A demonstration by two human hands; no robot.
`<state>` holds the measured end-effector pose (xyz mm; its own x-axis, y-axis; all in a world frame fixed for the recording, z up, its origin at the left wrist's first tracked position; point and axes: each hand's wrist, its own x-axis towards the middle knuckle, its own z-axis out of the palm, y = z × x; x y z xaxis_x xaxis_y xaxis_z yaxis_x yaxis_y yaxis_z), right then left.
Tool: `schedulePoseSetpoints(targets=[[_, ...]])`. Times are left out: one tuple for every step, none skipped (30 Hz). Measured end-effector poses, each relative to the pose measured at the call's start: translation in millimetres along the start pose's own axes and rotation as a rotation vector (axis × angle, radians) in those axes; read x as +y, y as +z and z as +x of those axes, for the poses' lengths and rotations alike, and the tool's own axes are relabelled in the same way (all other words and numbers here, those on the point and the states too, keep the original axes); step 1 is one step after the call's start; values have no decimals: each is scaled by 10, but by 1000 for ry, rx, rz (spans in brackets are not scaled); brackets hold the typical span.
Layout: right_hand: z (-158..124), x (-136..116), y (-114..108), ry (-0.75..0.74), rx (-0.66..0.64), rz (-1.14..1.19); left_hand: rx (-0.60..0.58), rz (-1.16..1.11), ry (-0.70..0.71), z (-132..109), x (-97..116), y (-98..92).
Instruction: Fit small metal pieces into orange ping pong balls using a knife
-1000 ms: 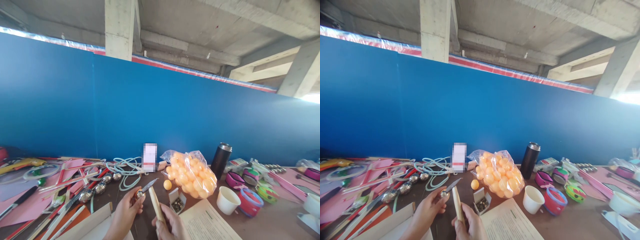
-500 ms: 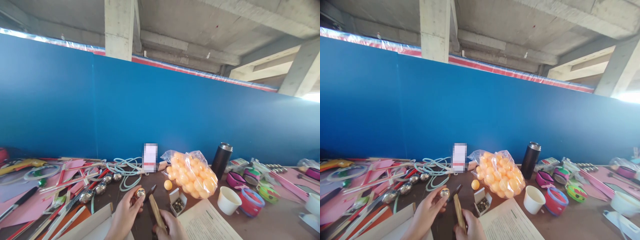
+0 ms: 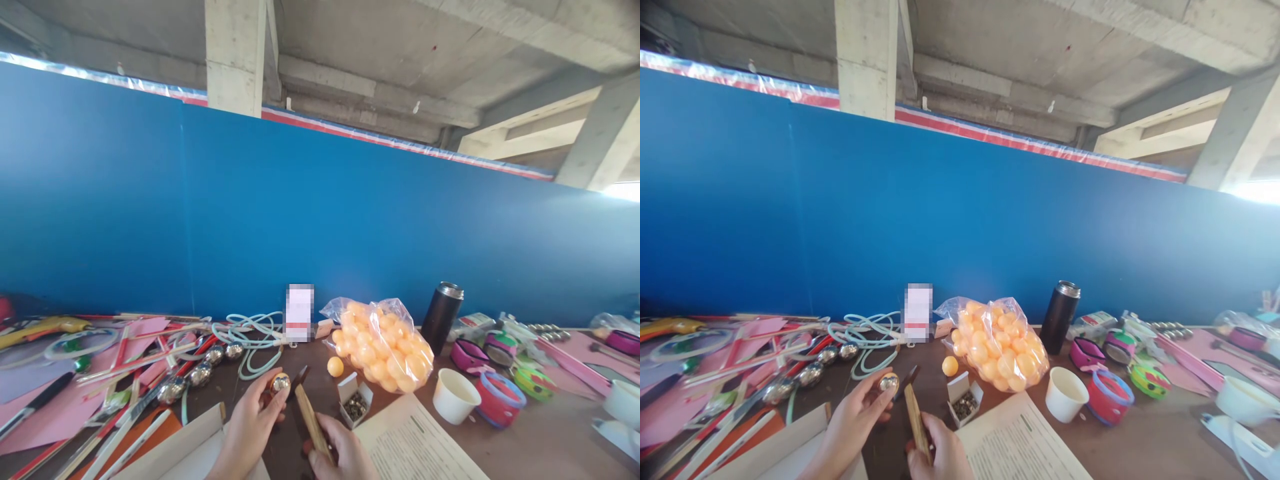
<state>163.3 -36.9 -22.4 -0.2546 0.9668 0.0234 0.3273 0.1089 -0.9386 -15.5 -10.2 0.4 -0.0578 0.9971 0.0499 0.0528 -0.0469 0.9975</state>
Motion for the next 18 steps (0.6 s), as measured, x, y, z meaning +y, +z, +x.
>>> schedulePoseSetpoints(targets=[[-5,-19,-6,5,-1,-4,0,3,-3,-3,2,0],[-11,-40,-14,9,-2,-15,-1,5,-4,-5,3,0],[-18,-62,-25,14,-4,-34,-1,5,-4,-7,3,0],[-25,-82,-38,17,-6,-61,0,3,-5,-8,3,0],[-32,-100,-53,11,-1,-97,1,-1,-6,-10,4,1],[-38,-112,-69,-9,15,-141,2,-8,-8,-12,6,3],[-43,-118,-85,-38,33,-190,4,-15,-12,-14,9,5],[-46,-117,-100,-72,58,-242,6,-19,-16,-16,15,7],[-48,-111,-115,-106,88,-292,9,-23,-19,-19,24,10],[-50,-101,-129,-135,117,-338,8,-26,-20,-22,34,12],[-53,-93,-143,-156,141,-381,9,-27,-21,-25,47,14],[-56,-91,-159,-168,158,-424,8,-27,-24,-29,60,15],[-62,-97,-177,-175,171,-470,5,-27,-26,-34,72,16],[-70,-114,-199,-177,184,-515,5,-28,-27,-38,84,17],[-80,-141,-228,-179,191,-558,7,-27,-28,-43,93,18],[-90,-175,-262,-181,206,-597,12,-27,-29,-46,100,21],[-99,-214,-302,-183,231,-628,17,-25,-28,-48,105,24],[-106,-251,-348,-186,259,-651,22,-23,-28,-49,107,27]])
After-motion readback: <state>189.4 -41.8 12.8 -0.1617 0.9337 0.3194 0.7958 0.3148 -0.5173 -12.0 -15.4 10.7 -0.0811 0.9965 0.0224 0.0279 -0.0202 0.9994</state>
